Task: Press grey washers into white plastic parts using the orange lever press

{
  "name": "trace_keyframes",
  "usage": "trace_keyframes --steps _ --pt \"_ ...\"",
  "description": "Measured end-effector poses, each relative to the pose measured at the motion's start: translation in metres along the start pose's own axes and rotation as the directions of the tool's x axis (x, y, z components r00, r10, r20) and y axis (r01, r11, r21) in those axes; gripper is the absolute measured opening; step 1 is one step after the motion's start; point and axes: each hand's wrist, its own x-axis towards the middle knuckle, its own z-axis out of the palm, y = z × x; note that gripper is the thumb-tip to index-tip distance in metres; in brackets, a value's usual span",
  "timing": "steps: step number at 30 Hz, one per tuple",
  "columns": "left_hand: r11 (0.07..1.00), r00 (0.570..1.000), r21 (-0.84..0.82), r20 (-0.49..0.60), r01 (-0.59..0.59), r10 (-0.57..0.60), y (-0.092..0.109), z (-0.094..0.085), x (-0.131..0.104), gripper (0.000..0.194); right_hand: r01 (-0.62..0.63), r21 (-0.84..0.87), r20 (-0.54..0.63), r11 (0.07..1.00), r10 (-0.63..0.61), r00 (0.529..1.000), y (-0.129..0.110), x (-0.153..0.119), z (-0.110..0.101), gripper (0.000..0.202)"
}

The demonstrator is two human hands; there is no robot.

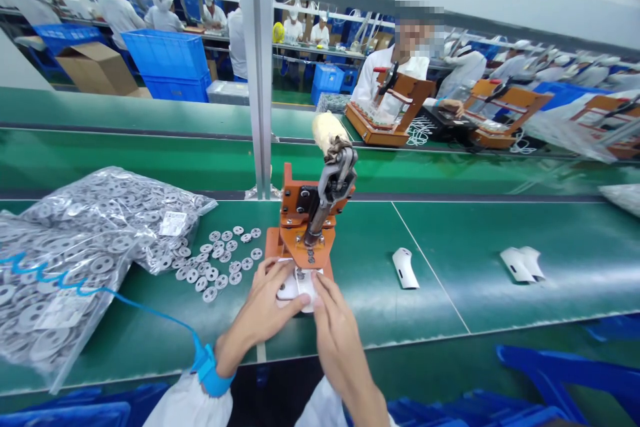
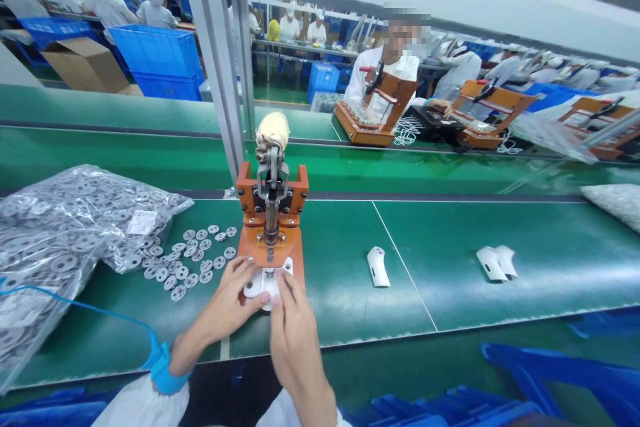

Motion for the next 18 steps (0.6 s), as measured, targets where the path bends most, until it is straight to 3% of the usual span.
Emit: trace_keyframes --steps 3,5,8,10,12,13,15,16,18 --pt "1.000 1.000 0.011 -0.004 0.020 -0.020 0.002 0.003 0.000 0.048 0.000 0.066 -0.205 0.998 0.014 0.979 -0.024 0.032 -0.033 0.040" --pt "0.999 1.000 0.017 0.000 0.027 -0.027 0.003 0.003 -0.001 0.050 0.067 0.125 -0.393 0.990 -0.012 0.919 -0.050 0.065 -0.057 0.040" --pt "0.999 0.999 0.023 0.011 0.037 -0.037 0.005 0.001 -0.003 0.062 0.224 0.259 -0.480 0.940 -0.076 0.874 -0.092 0.127 -0.082 0.039" --pt "0.999 0.999 0.028 0.006 0.043 -0.043 0.005 0.001 -0.003 0.069 0.219 0.340 -0.373 0.914 -0.083 0.924 -0.114 0.169 -0.089 0.041" --pt "0.998 0.999 0.033 -0.010 0.046 -0.046 0.002 0.003 -0.003 0.073 0.093 0.371 -0.131 0.924 -0.047 0.990 -0.131 0.206 -0.090 0.045" --pt "0.998 0.999 0.034 -0.019 0.046 -0.046 0.000 0.004 -0.002 0.073 0.007 0.360 0.009 0.933 -0.011 1.000 -0.138 0.221 -0.089 0.044" --pt "0.998 0.999 0.032 -0.027 0.045 -0.044 -0.004 0.006 -0.001 0.072 -0.137 0.341 0.214 0.930 0.065 0.975 -0.151 0.238 -0.088 0.038" --pt "0.999 0.999 0.029 -0.028 0.045 -0.044 -0.005 0.007 -0.001 0.072 -0.178 0.364 0.247 0.914 0.090 0.965 -0.158 0.241 -0.089 0.034" --pt "0.999 0.999 0.022 -0.025 0.042 -0.041 -0.006 0.007 -0.001 0.073 -0.149 0.516 0.183 0.844 0.061 0.981 -0.170 0.233 -0.092 0.023"
